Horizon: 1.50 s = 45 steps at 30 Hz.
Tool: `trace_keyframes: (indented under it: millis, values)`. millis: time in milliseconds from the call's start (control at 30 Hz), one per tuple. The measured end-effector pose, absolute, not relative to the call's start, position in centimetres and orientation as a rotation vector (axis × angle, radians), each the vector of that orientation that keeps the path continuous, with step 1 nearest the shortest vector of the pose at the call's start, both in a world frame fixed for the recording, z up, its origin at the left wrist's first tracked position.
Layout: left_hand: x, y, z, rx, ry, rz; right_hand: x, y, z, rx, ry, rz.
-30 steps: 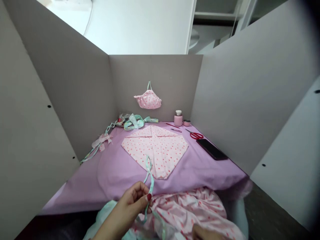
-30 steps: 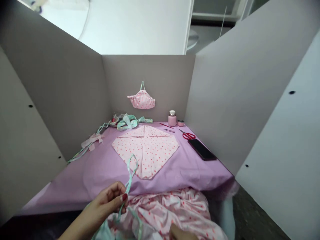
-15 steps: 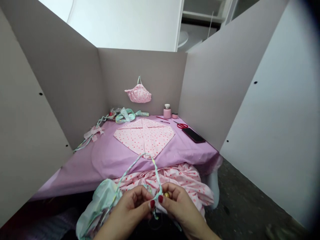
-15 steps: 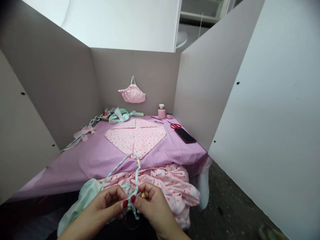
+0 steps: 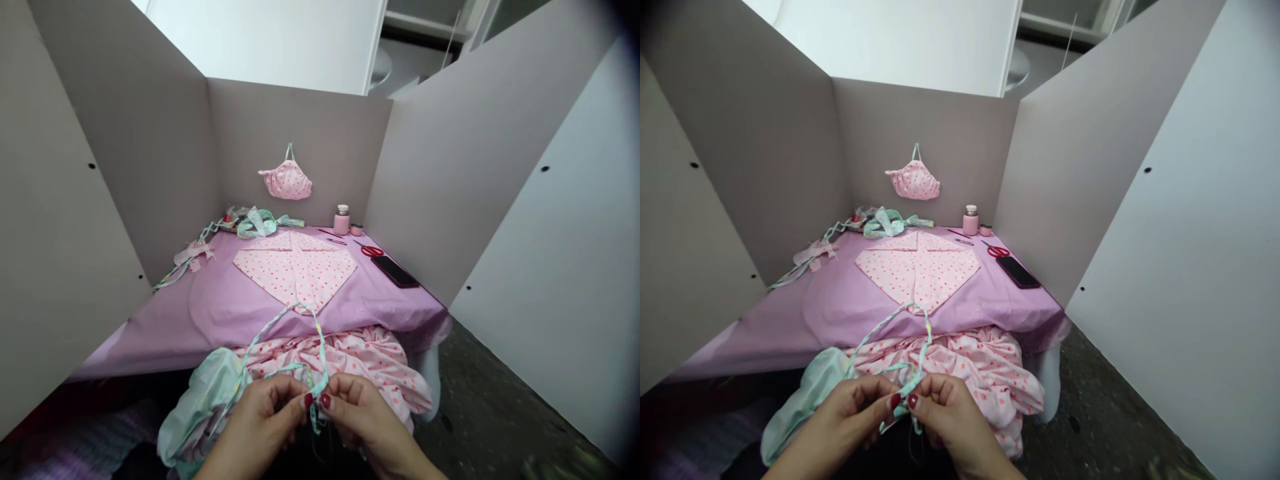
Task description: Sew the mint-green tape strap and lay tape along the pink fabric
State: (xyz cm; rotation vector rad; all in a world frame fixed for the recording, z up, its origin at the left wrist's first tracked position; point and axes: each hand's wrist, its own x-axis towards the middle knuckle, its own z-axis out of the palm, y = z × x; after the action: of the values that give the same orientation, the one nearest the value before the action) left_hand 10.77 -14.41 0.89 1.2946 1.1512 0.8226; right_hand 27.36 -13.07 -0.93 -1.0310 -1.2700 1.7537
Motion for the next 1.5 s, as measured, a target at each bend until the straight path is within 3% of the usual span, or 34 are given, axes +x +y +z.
trace_keyframes:
  millis: [233,633,1067,1500]
  values:
    - [10.1,-14.6,0.1,1.218,1.055,0.848,27.5,-13.1,-0.9,-1.054,-1.306,1.659]
    - [8.7,-15.8,1.1,1.944,1.268,0.975,27.2,-14.0,0.0,-1.057,-1.465,1.534]
    - [8.3,-15.7,0.3,2.025,1.268,0.996,26.8,-14.0,0.4,-1.051,-1.566,1.469]
    - [9.0,-14.9,-0.9,1.37,1.327,0.992,30.0,-13.6,1.0,-1.043,-1.217,1.217]
